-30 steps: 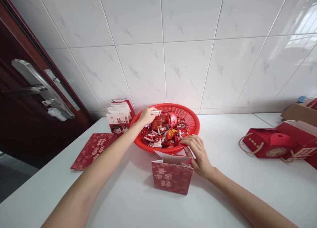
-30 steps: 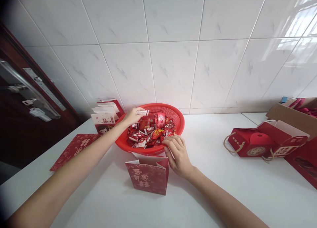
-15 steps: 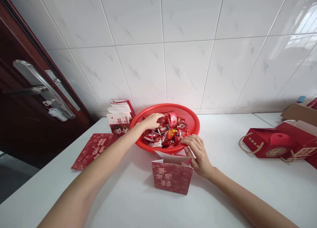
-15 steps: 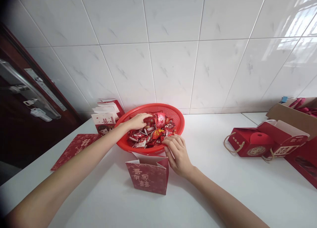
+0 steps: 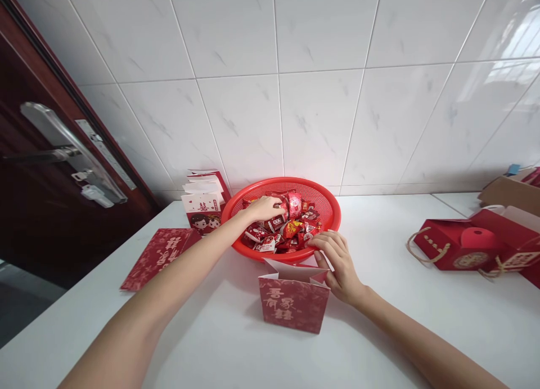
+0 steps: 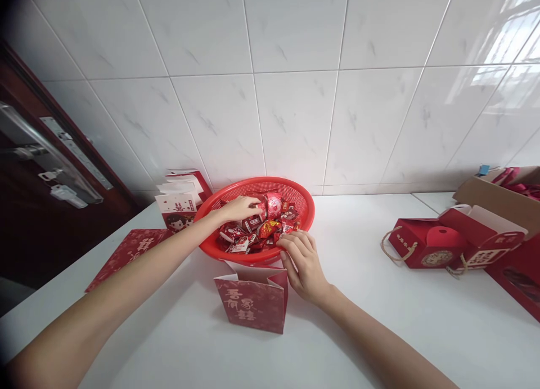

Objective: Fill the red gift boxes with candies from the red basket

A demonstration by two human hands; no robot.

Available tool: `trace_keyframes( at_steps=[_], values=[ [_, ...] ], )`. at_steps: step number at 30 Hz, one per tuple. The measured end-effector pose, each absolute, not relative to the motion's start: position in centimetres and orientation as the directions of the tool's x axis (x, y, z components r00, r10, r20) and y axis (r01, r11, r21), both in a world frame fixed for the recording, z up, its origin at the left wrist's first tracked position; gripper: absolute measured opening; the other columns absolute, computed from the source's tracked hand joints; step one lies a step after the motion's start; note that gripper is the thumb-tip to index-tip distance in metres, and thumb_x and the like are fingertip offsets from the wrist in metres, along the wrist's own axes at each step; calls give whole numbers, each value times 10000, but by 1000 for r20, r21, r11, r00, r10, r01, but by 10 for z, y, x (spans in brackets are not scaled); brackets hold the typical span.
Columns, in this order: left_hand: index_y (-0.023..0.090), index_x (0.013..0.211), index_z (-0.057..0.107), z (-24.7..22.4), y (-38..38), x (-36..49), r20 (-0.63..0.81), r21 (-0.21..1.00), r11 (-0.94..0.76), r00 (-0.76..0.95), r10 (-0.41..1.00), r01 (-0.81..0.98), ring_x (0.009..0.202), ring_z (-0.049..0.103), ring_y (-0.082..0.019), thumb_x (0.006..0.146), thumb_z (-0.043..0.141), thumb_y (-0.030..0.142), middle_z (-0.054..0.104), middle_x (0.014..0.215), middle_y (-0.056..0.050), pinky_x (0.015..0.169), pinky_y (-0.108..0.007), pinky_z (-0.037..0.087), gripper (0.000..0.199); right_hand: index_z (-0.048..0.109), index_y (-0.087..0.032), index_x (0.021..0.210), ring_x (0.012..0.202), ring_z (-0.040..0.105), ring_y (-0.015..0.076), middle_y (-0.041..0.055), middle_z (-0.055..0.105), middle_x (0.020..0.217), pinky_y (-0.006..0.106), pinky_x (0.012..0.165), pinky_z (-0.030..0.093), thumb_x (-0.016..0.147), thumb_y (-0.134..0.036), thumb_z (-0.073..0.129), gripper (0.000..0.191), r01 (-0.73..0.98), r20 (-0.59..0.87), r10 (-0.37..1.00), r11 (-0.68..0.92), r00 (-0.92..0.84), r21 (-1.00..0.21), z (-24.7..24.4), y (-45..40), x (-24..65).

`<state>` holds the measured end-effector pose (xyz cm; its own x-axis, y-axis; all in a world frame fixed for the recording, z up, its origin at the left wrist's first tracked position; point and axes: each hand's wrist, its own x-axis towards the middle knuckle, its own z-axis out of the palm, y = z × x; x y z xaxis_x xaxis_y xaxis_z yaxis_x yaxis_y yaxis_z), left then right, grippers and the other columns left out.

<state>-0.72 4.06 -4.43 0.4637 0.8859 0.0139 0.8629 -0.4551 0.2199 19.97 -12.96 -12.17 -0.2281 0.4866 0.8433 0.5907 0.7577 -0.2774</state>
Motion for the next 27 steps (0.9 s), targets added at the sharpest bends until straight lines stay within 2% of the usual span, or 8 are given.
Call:
trace_keyframes(
  at_steps=[4,11,13,17,21,23,25,27],
  values=[
    [227,1096,781,-51,46,-13,92,300,-472,468,879,829,1078,726,-298,811,611,207,793,1142,-70,898,-320,526,333,556,-246,1206,1046,625,237,81,700,1097,431,956,453,1010,-96,439,273,589,841,490,758,-230,-281,-122,-130,200],
    [175,1012,759,-48,51,-18,286,432,-523,438,852,735,979,722,-260,902,498,273,796,1036,-76,917,-346,529,300,606,-246,1142,969,655,237,74,728,1027,436,920,482,1033,-163,439,216,561,801,546,754,-244,-343,-114,-131,204],
    [149,1040,738,-46,51,-18,338,468,-555,440,832,688,1009,711,-258,924,462,293,783,1084,-97,943,-355,524,332,632,-241,1092,917,666,228,63,737,981,412,875,506,1038,-219,471,171,537,756,619,720,-212,-439,-103,-128,207],
    [139,1126,711,-43,47,-15,398,529,-635,497,771,562,1118,689,-246,948,469,375,754,1207,-107,998,-341,516,382,632,-222,1030,835,701,217,80,744,1017,359,739,558,991,-378,536,188,398,567,822,535,-43,-745,-74,-104,207],
    [169,1139,734,-43,41,-11,399,554,-679,561,725,483,1149,690,-257,937,536,418,766,1209,-93,1027,-365,515,376,590,-222,1112,567,656,183,4,718,767,335,579,539,849,-406,640,325,204,271,961,254,59,-945,-52,-66,198],
    [187,1123,752,-43,38,-11,369,574,-675,589,719,463,1140,693,-267,929,565,435,781,1176,-78,1017,-380,523,366,637,-234,1002,476,578,156,-50,650,616,292,504,465,742,-327,709,285,221,243,965,217,99,-951,-49,-49,193],
    [194,1116,761,-43,35,-12,340,594,-662,603,722,457,1121,698,-272,925,576,444,785,1172,-75,993,-381,534,365,642,-236,752,434,496,133,-74,547,489,265,462,372,668,-251,720,116,259,272,953,230,137,-938,-50,-37,190],
    [193,1110,761,-43,34,-12,342,599,-660,601,722,453,1110,701,-268,924,574,440,779,1189,-81,979,-374,536,361,577,-233,587,433,449,122,-71,497,452,262,465,335,646,-229,708,143,253,293,943,247,160,-935,-53,-31,189]
  ],
)
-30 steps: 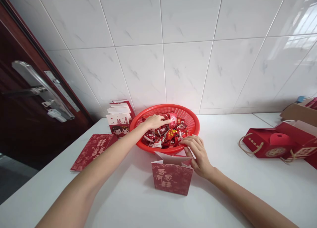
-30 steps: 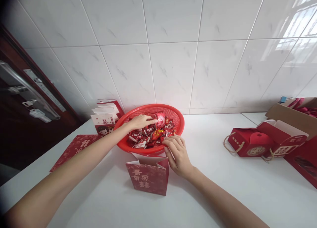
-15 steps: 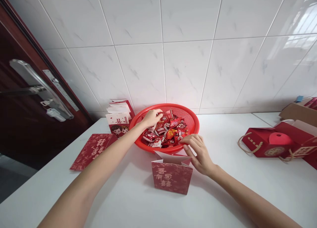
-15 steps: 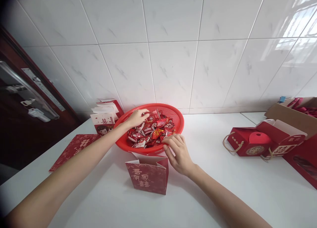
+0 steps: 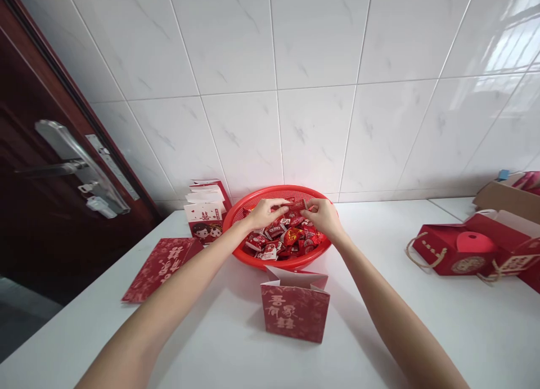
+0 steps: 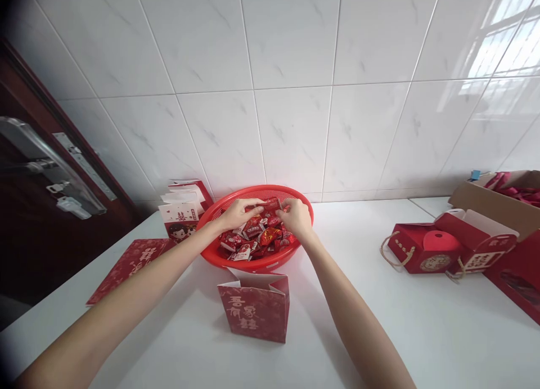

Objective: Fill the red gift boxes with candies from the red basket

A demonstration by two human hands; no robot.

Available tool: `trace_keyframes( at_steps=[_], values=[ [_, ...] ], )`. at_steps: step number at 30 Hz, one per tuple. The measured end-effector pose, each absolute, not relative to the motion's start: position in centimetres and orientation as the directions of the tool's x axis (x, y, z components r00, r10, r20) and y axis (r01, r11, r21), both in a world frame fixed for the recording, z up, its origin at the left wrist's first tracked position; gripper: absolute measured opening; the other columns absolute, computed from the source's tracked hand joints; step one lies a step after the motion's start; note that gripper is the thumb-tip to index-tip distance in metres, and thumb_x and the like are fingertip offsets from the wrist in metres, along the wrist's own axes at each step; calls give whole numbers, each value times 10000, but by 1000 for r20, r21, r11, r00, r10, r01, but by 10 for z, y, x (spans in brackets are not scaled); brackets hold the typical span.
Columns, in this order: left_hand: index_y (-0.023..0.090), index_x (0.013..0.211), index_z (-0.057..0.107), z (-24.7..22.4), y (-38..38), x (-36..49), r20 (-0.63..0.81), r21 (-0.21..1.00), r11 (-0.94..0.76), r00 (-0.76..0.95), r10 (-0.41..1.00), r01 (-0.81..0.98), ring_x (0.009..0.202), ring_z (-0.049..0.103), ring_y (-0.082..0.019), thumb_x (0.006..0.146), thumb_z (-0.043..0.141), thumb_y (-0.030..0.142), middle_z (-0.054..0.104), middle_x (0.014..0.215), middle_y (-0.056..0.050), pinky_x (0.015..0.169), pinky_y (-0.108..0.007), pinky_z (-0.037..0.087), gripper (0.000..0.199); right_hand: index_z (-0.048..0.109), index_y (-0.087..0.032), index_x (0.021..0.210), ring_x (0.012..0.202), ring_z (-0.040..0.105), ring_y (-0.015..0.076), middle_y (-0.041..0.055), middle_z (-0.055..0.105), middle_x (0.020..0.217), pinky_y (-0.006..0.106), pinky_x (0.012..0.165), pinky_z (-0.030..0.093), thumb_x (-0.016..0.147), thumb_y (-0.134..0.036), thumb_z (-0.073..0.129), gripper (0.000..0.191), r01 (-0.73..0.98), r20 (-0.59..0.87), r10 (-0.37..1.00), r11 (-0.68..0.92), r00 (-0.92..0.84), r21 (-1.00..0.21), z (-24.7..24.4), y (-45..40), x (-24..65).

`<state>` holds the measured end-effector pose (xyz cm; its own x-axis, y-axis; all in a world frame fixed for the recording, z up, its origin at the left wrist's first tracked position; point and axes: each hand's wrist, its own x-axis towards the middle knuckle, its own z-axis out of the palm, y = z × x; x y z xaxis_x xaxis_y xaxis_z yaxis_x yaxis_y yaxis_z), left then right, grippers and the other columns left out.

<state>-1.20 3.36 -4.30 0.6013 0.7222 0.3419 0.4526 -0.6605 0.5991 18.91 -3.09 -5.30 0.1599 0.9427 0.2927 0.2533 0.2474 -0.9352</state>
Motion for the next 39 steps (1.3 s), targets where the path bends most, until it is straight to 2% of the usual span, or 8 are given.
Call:
trace_keyframes(
  at_steps=[4,8,15,21,25,30,34,39],
  values=[
    [189,1095,738,-43,33,-12,368,585,-677,598,712,447,1011,717,-261,916,590,491,789,1057,-79,931,-371,544,381,555,-226,608,590,550,153,-26,613,613,283,572,431,666,-294,696,167,142,321,925,297,205,-944,-57,-26,194],
    [209,1065,736,-45,30,-11,155,585,-630,692,705,511,887,724,-245,809,719,520,774,932,-47,805,-324,549,403,513,-233,668,635,571,158,-20,602,640,293,610,480,706,-363,617,171,-25,288,912,309,292,-951,-57,-24,201],
    [255,1460,532,-50,21,-7,-14,428,-667,742,670,610,889,730,-255,702,795,277,751,1138,-66,762,-306,546,803,464,-227,608,540,478,114,-55,512,540,249,528,434,619,-314,680,233,-175,235,921,298,311,-938,-48,-32,201],
    [232,1471,523,-51,39,-17,145,360,-614,608,780,702,886,734,-238,754,573,104,760,1097,-61,801,-313,552,730,489,-232,696,554,561,144,-47,611,597,265,525,466,613,-341,734,281,-252,211,931,290,298,-923,-45,-37,197],
    [218,1278,667,-49,38,-16,248,334,-678,633,733,655,951,717,-252,871,601,257,735,1133,-89,891,-356,540,414,519,-235,768,611,643,190,-17,691,683,324,592,533,596,-367,785,344,-270,211,940,283,267,-920,-47,-37,196],
    [263,1337,636,-51,25,-4,83,258,-746,755,651,614,1139,673,-329,768,786,519,706,1272,-90,919,-360,517,641,519,-233,782,628,657,194,-11,706,692,322,597,530,606,-362,794,351,-253,221,939,288,262,-923,-49,-37,196],
    [272,1450,564,-50,22,-1,-62,191,-684,704,707,704,999,707,-335,770,761,367,755,1060,-72,771,-342,514,714,509,-234,772,586,625,173,-33,673,650,299,563,493,616,-352,775,330,-235,238,934,303,267,-924,-51,-37,196],
    [301,1461,556,-38,24,2,-19,104,-676,681,732,729,945,712,-321,811,659,227,756,962,-49,775,-347,501,663,485,-241,769,580,610,172,-43,646,636,294,541,471,629,-336,750,314,-225,237,928,306,288,-925,-51,-37,195]
  ],
)
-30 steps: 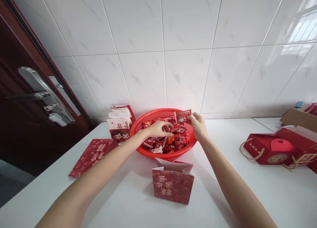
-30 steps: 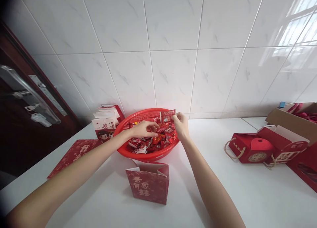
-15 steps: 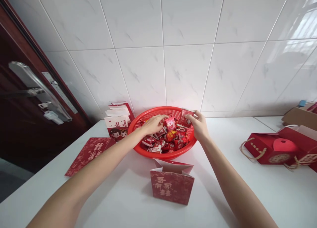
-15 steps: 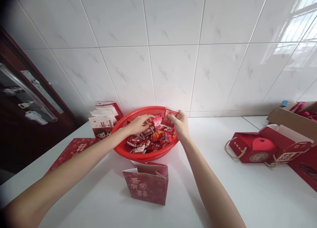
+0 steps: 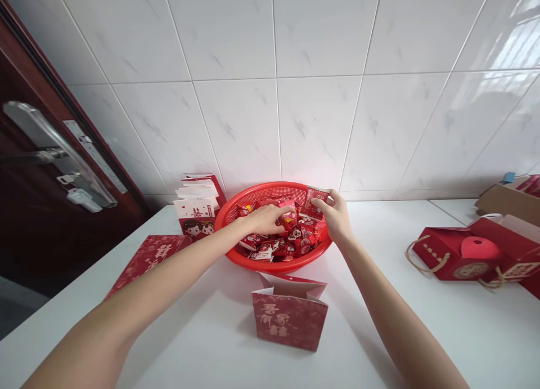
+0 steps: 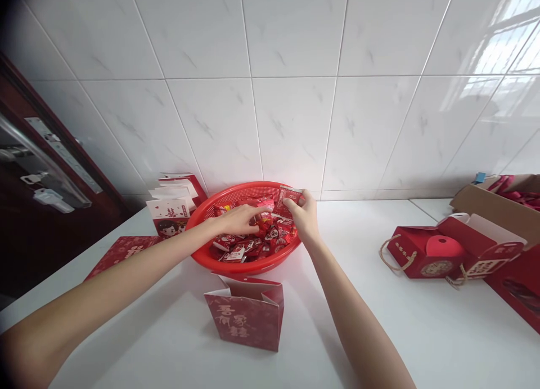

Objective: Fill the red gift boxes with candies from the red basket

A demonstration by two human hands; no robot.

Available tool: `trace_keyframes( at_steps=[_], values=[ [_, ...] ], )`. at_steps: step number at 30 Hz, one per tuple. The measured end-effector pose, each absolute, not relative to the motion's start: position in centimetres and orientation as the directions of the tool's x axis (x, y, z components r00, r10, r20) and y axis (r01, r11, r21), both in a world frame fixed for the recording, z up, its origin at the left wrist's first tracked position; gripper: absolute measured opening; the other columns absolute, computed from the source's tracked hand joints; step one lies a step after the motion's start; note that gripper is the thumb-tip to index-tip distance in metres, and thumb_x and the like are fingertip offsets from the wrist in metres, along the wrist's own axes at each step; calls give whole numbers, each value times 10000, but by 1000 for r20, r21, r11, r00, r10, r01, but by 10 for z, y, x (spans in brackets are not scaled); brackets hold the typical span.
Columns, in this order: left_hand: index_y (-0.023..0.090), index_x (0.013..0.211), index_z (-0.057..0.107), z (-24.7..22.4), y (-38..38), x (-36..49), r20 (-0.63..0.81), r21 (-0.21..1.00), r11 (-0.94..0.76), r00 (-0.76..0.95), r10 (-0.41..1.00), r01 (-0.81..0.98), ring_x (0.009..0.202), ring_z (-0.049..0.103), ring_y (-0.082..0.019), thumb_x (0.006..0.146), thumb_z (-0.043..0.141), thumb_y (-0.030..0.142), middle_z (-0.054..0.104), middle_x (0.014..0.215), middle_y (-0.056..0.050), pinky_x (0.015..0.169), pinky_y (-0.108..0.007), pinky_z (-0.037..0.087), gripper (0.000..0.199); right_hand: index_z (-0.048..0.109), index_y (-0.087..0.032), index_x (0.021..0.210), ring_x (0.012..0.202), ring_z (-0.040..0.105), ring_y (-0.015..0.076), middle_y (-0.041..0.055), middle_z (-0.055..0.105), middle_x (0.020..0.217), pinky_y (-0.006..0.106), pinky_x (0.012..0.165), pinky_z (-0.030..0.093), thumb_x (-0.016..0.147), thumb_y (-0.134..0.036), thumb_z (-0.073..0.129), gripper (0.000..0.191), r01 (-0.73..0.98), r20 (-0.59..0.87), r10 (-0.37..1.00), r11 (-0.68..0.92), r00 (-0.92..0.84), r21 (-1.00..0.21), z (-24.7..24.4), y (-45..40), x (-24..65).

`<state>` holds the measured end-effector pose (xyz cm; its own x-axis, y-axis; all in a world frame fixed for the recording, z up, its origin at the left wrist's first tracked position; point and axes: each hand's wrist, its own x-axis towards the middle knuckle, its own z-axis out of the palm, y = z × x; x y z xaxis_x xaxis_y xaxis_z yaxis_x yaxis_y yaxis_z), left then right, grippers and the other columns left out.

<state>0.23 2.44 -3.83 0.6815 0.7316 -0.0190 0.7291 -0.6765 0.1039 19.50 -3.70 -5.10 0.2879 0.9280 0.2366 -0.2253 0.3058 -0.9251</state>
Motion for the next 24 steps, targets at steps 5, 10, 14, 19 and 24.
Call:
trace_keyframes(
  at_steps=[5,10,14,19,24],
  values=[
    [228,1376,626,-29,33,15,161,13,-571,562,812,821,1113,677,-312,886,492,86,709,1226,-135,919,-393,489,528,478,-243,759,584,616,174,-37,659,644,297,549,483,628,-349,745,316,-216,225,930,293,290,-932,-49,-38,195],
    [233,1079,770,-30,35,39,-10,37,-683,683,730,730,958,713,-269,855,650,252,759,993,-71,846,-329,511,255,493,-244,757,559,581,159,-58,625,622,287,532,453,621,-350,756,315,-234,225,922,305,315,-923,-50,-36,195],
    [273,1161,746,-43,28,61,-207,100,-741,743,637,664,943,724,-282,753,760,551,789,1029,-43,791,-309,518,494,489,-248,739,577,581,161,-62,612,607,281,542,440,633,-338,752,297,-226,240,913,323,330,-919,-53,-35,196],
    [243,1190,719,-57,33,62,-198,363,-664,750,631,654,1063,703,-329,610,857,306,774,1155,-70,899,-350,514,599,487,-250,744,589,591,166,-59,626,619,287,553,453,636,-337,750,297,-227,244,914,326,324,-918,-54,-35,196],
    [215,1209,692,-53,55,41,-69,559,-520,660,748,646,1126,674,-336,621,793,198,757,1172,-74,970,-374,499,597,499,-250,767,573,590,168,-62,620,617,294,546,461,631,-339,754,303,-245,233,919,316,317,-917,-53,-35,195]
  ],
)
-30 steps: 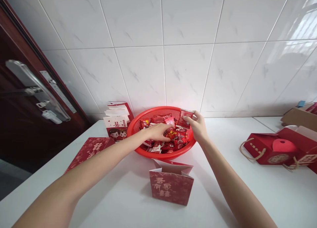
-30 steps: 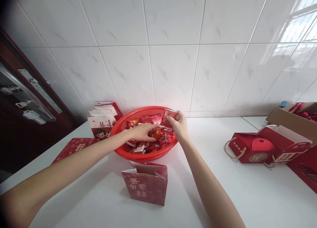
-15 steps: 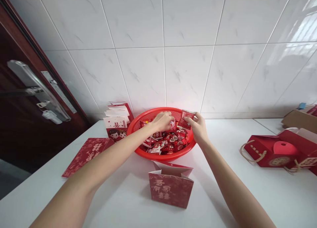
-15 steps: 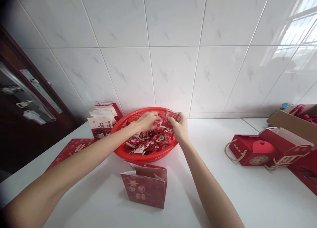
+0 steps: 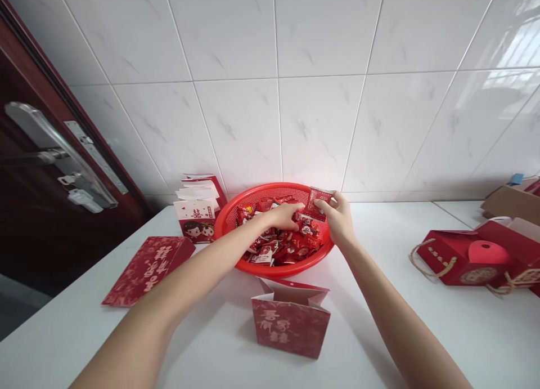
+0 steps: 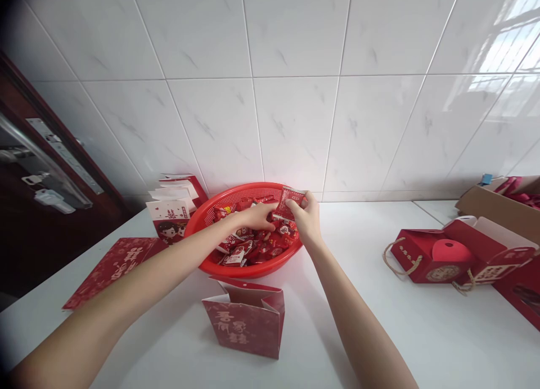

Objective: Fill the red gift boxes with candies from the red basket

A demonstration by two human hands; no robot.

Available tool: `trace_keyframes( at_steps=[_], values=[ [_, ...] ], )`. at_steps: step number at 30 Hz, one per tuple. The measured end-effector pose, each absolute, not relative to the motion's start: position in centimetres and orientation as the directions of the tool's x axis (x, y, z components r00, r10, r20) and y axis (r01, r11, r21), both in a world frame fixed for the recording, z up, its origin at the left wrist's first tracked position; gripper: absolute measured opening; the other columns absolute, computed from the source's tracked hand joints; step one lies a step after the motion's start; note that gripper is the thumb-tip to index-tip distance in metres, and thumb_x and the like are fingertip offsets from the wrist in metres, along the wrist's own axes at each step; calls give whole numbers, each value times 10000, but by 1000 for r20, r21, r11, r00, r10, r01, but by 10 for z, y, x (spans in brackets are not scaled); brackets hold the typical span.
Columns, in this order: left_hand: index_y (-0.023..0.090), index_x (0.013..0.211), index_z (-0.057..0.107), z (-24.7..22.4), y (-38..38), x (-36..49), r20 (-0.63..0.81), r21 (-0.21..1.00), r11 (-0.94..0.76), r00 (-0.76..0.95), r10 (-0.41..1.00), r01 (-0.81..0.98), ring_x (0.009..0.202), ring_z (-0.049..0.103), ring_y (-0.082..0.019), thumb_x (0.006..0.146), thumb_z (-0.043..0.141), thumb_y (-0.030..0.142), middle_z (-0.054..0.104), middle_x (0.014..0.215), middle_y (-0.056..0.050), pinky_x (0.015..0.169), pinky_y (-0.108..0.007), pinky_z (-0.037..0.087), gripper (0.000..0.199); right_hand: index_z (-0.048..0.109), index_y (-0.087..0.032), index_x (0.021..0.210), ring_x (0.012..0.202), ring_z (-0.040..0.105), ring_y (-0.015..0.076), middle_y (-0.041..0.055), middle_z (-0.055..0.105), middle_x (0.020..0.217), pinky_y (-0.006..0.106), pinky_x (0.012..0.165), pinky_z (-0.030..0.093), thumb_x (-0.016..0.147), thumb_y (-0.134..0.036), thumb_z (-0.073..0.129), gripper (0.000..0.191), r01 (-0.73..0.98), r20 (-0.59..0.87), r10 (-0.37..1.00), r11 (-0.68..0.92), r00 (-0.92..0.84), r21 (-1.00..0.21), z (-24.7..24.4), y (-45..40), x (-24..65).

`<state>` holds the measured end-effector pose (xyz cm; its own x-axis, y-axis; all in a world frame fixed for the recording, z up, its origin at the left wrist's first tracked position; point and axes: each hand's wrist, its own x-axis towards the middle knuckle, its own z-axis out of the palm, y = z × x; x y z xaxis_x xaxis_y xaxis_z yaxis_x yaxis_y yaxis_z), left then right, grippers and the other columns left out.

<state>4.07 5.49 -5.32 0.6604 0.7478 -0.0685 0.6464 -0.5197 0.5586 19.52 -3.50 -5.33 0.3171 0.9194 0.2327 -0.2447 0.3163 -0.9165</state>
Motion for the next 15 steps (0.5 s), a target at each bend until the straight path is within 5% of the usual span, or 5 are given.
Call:
trace_keyframes(
  at_steps=[5,11,15],
  values=[
    [198,1353,612,-44,71,23,-33,738,-341,535,844,583,1224,631,-306,707,756,314,699,1314,-103,1002,-348,493,672,498,-251,773,578,606,175,-50,651,634,296,535,477,629,-345,759,313,-257,224,921,311,317,-915,-53,-35,195],
    [203,1282,654,-39,74,17,-141,875,-120,483,864,470,803,711,-197,727,595,131,741,892,-17,692,-270,556,562,506,-247,767,590,625,180,-41,672,656,302,547,496,624,-346,764,312,-260,221,921,310,322,-914,-53,-35,196],
    [200,1202,685,-35,71,18,-197,919,-10,480,855,393,728,735,-204,744,558,97,693,770,1,654,-286,576,485,500,-250,768,593,618,179,-43,665,661,308,558,500,633,-351,756,306,-250,228,920,314,320,-916,-53,-36,195]
  ],
)
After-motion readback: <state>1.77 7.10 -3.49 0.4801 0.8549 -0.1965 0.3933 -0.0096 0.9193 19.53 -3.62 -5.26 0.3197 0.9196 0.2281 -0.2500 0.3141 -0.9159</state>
